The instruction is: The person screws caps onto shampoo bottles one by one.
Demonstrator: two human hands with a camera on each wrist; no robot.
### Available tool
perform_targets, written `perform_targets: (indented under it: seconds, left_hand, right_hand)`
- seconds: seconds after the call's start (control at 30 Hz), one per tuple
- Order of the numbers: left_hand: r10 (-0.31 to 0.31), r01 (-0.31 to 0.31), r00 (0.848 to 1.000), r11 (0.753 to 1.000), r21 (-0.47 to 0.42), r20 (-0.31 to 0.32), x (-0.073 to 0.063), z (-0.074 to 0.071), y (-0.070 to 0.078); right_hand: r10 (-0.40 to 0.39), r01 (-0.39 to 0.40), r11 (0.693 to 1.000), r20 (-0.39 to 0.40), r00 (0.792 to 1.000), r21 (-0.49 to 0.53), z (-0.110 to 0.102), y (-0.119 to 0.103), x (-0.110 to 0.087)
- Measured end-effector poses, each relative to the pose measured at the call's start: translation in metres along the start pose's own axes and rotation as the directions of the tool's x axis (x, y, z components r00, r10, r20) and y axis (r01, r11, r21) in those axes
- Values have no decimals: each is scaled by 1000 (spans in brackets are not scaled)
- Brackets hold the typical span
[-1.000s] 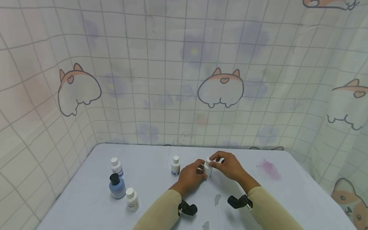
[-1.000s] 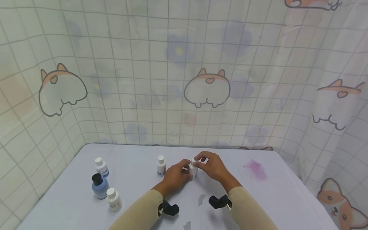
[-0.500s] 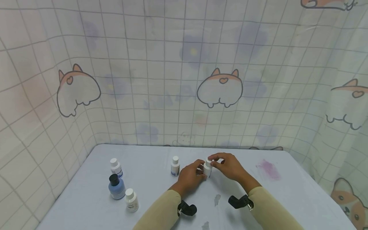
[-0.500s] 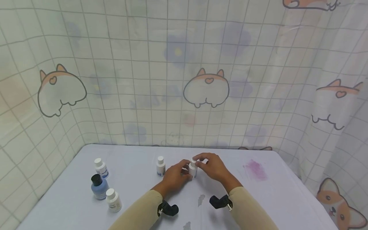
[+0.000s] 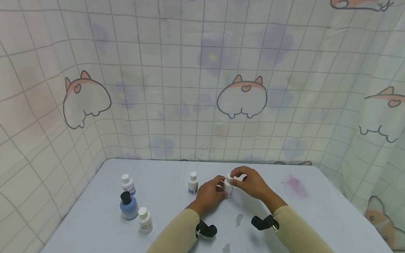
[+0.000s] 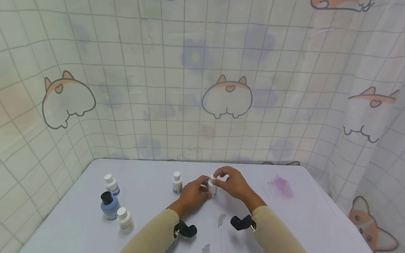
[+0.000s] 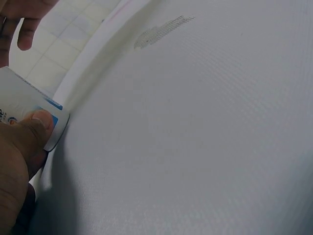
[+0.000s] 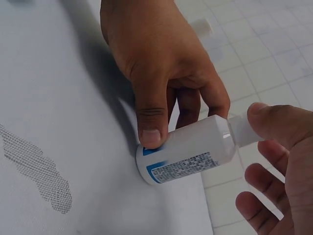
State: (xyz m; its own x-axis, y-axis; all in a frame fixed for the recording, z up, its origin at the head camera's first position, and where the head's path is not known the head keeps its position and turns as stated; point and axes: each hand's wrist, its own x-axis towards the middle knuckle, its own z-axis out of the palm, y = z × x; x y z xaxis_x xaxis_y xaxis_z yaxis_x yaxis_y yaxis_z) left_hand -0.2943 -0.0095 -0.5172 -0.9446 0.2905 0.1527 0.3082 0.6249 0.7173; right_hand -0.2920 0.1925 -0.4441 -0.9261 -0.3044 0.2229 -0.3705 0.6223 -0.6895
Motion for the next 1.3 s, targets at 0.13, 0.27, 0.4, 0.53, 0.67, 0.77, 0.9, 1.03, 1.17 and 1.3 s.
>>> perform_targets:
  seconds: [0.13,0.27,0.4,0.53,0.67,0.77,0.9,1.03,1.17,1.3]
  left_hand:
    - [1,-1,1000,1000,1,-3,0,-2,2]
    - [2,-2,1000,1000,-1,1,-1,-3,3]
    - [4,-4,1000,1000,-5,2,-1,-2,2]
    - [1,0,1000,1000,-15,5,0,-1,0]
    - [0,0,1000,1000,-28,5,0,-1,1]
    - [1,-1,1000,1000,-29,1,0,-1,2]
    - [7,-7,1000,1000,-22,0,0,-1,1]
    - [10,-10,1000,1000,-19,1,0,-1,1]
    - [4,-4,1000,1000,-16,5,0,-2,2]
    - [-8,8,1000,1000,-15,9,-1,-3,3]
  right_hand:
    - [-32,32,999,16,999,29,-1,2,-1]
    - [-30,30,999,7,1000,-22,-1,3,-1]
    - [-11,10,999,-14,1000,-46,1,2,1]
    - [11,-11,999,-21,1000,-33,3,2,2]
    - [11,-11,1000,-19,1000,-15,4,2,1]
    - [-7,7,1000,-12,1000,6,3,2,0]
    - [-41,41,999,11,999,-7,1,-1,-2]
    - [-61,62,998,21,998,-32,0,-4,-2]
    - [-43,43,998,-6,999,-45,1,-4,-1]
    - [11,-13,999,-40,999,-48,4,-5,0]
